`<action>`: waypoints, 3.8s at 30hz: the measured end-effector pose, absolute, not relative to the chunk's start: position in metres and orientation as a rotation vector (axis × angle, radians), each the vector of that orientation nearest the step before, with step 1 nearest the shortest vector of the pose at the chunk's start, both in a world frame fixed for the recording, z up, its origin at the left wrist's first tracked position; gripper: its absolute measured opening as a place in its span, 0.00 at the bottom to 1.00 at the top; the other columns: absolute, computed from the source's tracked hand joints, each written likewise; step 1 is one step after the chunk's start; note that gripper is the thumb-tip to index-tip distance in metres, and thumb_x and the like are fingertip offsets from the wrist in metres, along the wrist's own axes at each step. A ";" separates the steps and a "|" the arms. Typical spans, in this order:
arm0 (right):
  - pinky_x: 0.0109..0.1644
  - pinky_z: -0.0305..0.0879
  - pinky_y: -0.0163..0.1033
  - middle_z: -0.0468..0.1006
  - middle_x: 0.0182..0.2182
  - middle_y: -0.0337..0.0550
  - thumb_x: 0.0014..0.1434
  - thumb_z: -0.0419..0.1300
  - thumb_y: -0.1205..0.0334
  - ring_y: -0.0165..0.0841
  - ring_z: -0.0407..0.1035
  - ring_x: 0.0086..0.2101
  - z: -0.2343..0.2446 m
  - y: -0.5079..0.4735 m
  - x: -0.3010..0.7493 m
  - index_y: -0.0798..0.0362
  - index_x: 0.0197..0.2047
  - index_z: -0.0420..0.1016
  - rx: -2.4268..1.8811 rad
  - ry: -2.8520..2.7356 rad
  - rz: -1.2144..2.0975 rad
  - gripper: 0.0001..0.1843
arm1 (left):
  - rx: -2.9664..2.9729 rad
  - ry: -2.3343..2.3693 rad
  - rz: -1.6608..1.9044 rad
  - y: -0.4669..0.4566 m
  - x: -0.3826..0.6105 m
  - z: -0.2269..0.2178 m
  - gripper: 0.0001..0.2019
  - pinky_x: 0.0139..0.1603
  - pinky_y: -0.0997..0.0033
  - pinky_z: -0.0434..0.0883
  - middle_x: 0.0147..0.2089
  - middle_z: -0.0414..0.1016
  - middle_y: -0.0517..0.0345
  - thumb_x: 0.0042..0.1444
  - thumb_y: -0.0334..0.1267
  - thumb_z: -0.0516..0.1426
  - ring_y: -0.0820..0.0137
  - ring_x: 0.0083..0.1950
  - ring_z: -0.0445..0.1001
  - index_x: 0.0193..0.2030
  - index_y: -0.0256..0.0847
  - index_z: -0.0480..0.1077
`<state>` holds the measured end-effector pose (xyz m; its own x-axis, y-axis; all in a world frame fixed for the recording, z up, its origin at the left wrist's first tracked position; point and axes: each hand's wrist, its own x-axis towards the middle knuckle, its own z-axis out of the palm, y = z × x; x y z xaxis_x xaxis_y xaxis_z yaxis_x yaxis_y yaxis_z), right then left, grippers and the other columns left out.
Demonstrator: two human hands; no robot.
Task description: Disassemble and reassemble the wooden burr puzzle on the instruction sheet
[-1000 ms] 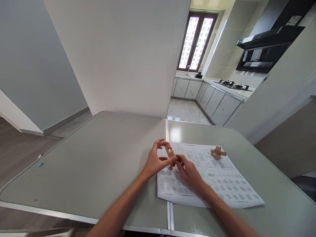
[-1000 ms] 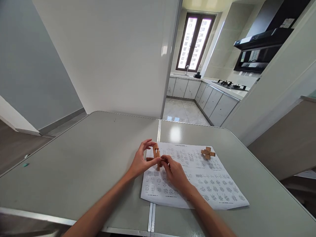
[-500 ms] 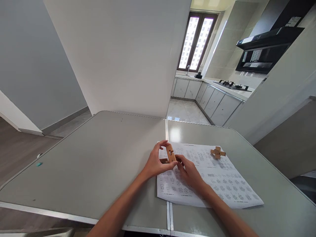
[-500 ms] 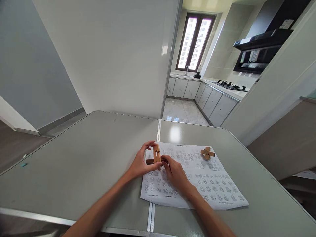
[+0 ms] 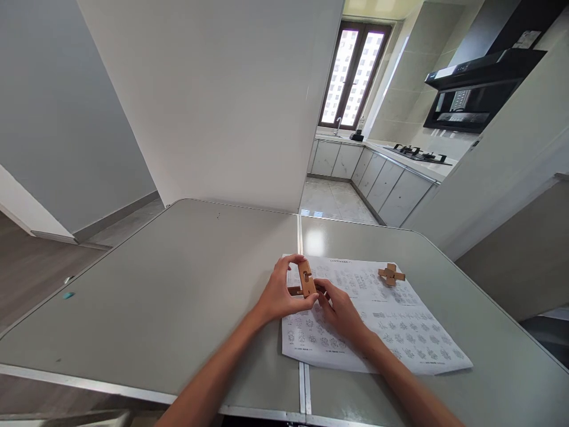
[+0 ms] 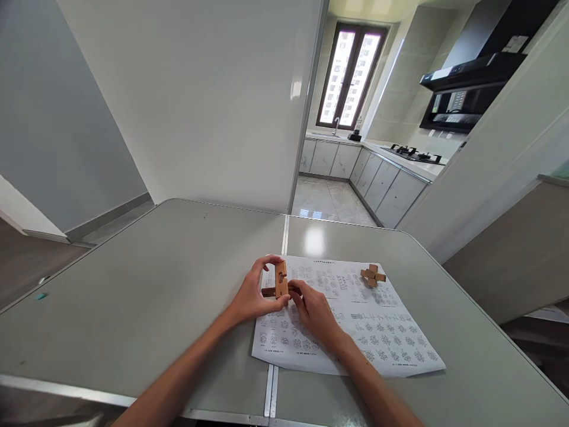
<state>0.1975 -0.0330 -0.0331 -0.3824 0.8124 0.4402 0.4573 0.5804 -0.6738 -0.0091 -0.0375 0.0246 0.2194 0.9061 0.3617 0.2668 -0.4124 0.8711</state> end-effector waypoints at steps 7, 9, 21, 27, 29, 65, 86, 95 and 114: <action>0.41 0.73 0.40 0.83 0.44 0.45 0.74 0.50 0.59 0.37 0.79 0.39 -0.035 -0.033 0.198 0.48 0.55 0.68 -0.999 -2.018 0.586 0.11 | 1.974 1.147 1.234 -0.036 -0.010 0.025 0.36 0.65 0.47 0.69 0.60 0.70 0.50 0.44 0.38 0.70 0.54 0.63 0.69 0.61 0.46 0.64; 0.41 0.73 0.39 0.83 0.44 0.45 0.74 0.50 0.60 0.37 0.79 0.39 -0.035 -0.033 0.198 0.48 0.55 0.68 -1.000 -2.024 0.578 0.11 | 1.972 1.139 1.228 -0.036 -0.010 0.025 0.37 0.64 0.46 0.70 0.61 0.69 0.49 0.44 0.38 0.71 0.53 0.63 0.69 0.61 0.46 0.63; 0.40 0.73 0.40 0.83 0.43 0.45 0.74 0.50 0.60 0.37 0.78 0.38 -0.030 -0.034 0.199 0.48 0.56 0.68 -0.998 -2.028 0.568 0.12 | 1.823 1.052 1.187 -0.039 -0.010 0.028 0.37 0.44 0.58 0.82 0.64 0.64 0.46 0.47 0.43 0.72 0.53 0.65 0.65 0.62 0.49 0.63; 0.40 0.73 0.39 0.83 0.44 0.45 0.75 0.50 0.59 0.37 0.78 0.37 -0.030 -0.034 0.199 0.48 0.56 0.69 -0.986 -2.040 0.566 0.12 | 1.910 1.093 1.172 -0.038 -0.012 0.029 0.37 0.55 0.50 0.78 0.62 0.67 0.47 0.46 0.41 0.72 0.53 0.65 0.68 0.63 0.47 0.64; 0.40 0.73 0.40 0.83 0.44 0.46 0.75 0.50 0.59 0.37 0.79 0.38 -0.030 -0.034 0.199 0.49 0.56 0.69 -0.989 -2.037 0.568 0.12 | 1.929 1.099 1.169 -0.037 -0.013 0.029 0.38 0.60 0.48 0.75 0.62 0.68 0.48 0.46 0.40 0.72 0.53 0.65 0.68 0.63 0.47 0.63; 0.34 0.66 0.39 0.78 0.33 0.40 0.75 0.45 0.57 0.35 0.71 0.27 -0.030 -0.033 0.199 0.48 0.52 0.66 -1.127 -1.975 0.617 0.12 | 1.913 1.019 1.037 -0.029 -0.016 0.017 0.37 0.60 0.45 0.77 0.62 0.70 0.46 0.47 0.45 0.73 0.52 0.67 0.68 0.63 0.48 0.68; 0.36 0.69 0.39 0.79 0.35 0.41 0.74 0.50 0.54 0.34 0.72 0.30 -0.028 -0.029 0.199 0.48 0.47 0.67 -1.070 -1.925 0.686 0.09 | 1.913 1.040 0.967 -0.025 -0.017 0.001 0.44 0.59 0.49 0.79 0.66 0.68 0.44 0.44 0.48 0.74 0.50 0.69 0.67 0.68 0.46 0.65; 0.35 0.68 0.39 0.80 0.34 0.41 0.73 0.52 0.51 0.33 0.69 0.27 -0.022 -0.028 0.200 0.49 0.45 0.68 -1.042 -1.810 0.835 0.12 | 2.033 1.148 0.920 -0.022 -0.021 0.008 0.45 0.66 0.47 0.70 0.64 0.73 0.46 0.43 0.50 0.73 0.48 0.67 0.70 0.68 0.46 0.64; 0.34 0.79 0.24 0.85 0.42 0.40 0.57 0.70 0.70 0.25 0.77 0.32 -0.046 0.021 0.256 0.51 0.42 0.80 -0.827 -0.416 1.346 0.10 | 2.270 1.375 0.917 -0.012 -0.019 -0.017 0.23 0.65 0.48 0.69 0.61 0.74 0.45 0.65 0.48 0.59 0.53 0.65 0.68 0.63 0.42 0.65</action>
<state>0.2561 0.0213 -0.0464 0.2098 0.9592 -0.1895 -0.6852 0.0059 -0.7283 -0.0185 -0.0121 -0.0169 0.3259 0.8770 0.3530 0.6629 -0.4782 0.5761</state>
